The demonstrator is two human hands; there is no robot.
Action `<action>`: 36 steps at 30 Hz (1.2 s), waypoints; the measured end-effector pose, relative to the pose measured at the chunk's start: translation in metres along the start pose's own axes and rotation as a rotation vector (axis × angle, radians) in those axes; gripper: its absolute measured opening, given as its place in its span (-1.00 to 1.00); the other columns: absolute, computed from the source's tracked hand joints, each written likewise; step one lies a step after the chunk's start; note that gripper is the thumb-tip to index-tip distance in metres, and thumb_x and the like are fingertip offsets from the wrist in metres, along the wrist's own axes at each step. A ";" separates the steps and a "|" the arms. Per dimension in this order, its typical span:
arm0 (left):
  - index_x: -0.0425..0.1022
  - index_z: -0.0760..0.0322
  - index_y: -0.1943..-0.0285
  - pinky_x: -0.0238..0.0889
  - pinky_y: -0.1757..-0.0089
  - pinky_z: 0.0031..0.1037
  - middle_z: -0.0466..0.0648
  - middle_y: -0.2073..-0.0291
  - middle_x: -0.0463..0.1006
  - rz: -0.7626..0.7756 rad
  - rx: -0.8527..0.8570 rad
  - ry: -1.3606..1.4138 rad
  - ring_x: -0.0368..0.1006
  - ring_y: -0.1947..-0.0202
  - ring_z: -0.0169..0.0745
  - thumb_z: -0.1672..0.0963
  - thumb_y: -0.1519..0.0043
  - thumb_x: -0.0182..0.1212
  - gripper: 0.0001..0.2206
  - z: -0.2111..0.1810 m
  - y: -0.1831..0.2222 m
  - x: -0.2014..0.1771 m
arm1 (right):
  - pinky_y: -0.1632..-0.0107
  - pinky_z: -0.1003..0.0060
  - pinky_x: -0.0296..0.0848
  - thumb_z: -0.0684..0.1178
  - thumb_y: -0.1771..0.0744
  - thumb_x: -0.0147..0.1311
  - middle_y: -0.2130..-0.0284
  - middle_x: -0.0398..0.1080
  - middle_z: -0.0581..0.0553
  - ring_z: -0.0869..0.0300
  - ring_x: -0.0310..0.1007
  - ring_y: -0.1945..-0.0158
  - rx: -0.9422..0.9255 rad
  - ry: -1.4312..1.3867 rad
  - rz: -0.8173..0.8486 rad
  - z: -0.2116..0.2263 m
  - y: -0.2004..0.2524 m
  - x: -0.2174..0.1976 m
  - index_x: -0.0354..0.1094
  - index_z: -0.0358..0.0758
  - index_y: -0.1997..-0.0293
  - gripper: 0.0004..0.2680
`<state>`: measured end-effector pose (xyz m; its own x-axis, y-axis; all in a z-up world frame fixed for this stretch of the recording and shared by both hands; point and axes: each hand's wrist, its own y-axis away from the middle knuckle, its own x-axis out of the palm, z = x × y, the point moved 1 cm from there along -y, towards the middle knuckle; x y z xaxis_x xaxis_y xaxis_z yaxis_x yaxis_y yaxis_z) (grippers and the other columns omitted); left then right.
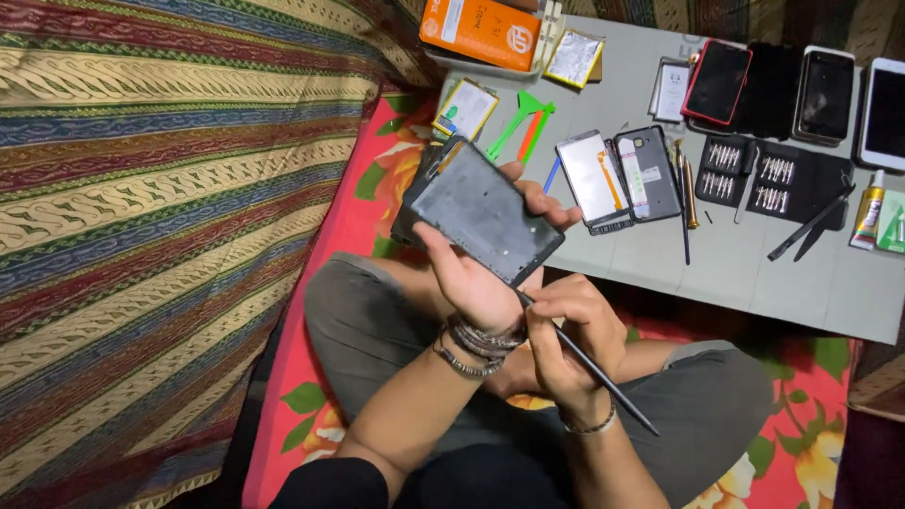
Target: Assembling a smartphone by inspecting the screen and using a precision tool to adjust internal components of the chassis.
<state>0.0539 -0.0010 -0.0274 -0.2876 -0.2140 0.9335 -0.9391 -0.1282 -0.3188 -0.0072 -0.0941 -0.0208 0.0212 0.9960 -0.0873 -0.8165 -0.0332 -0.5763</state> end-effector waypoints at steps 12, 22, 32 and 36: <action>0.29 0.35 -0.32 0.18 -0.22 0.00 0.04 0.07 0.39 0.052 -0.070 -0.052 0.38 0.06 -0.05 -0.39 -0.20 -0.39 -0.10 -0.010 0.007 0.012 | 0.17 0.32 0.43 -0.36 -0.22 0.10 0.29 0.42 -0.23 0.11 0.38 0.28 -0.016 0.052 0.078 0.010 -0.005 0.002 0.34 -0.35 0.23 -0.86; 0.25 0.29 -0.32 0.26 -0.21 -0.15 0.07 0.06 0.49 0.060 0.038 -0.257 0.47 -0.10 0.05 -0.20 -0.40 -0.20 -0.41 -0.028 0.001 0.005 | 0.00 0.43 0.36 -0.06 -0.48 -0.34 -0.12 0.37 -0.35 0.07 0.40 -0.13 0.238 -0.236 -0.135 -0.009 0.003 -0.010 0.38 -0.42 0.11 -0.72; 0.38 0.34 -0.26 0.21 -0.21 -0.46 0.03 -0.08 0.49 0.084 0.176 -1.035 0.38 -0.13 -0.27 -0.27 -0.27 -0.07 -0.28 -0.023 0.001 -0.044 | 0.16 -0.06 0.58 -0.08 -0.46 -0.14 0.32 0.34 -0.19 0.17 0.37 0.21 0.577 -0.196 0.075 -0.086 -0.009 -0.016 0.34 -0.40 0.12 -0.82; 0.25 0.46 -0.28 0.19 -0.20 -0.33 0.11 -0.03 0.46 0.071 0.274 -1.040 0.37 -0.08 -0.20 0.14 -0.32 0.25 -0.58 -0.035 0.030 -0.120 | 0.13 0.06 0.43 -0.09 -0.47 -0.13 0.44 0.37 -0.19 0.15 0.30 0.25 0.365 0.044 0.162 -0.110 -0.033 -0.017 0.40 -0.36 0.18 -0.80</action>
<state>0.0541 0.0547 -0.1433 0.0820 -0.9313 0.3549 -0.8155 -0.2674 -0.5133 0.0827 -0.1193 -0.0901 -0.1062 0.9756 -0.1923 -0.9626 -0.1494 -0.2261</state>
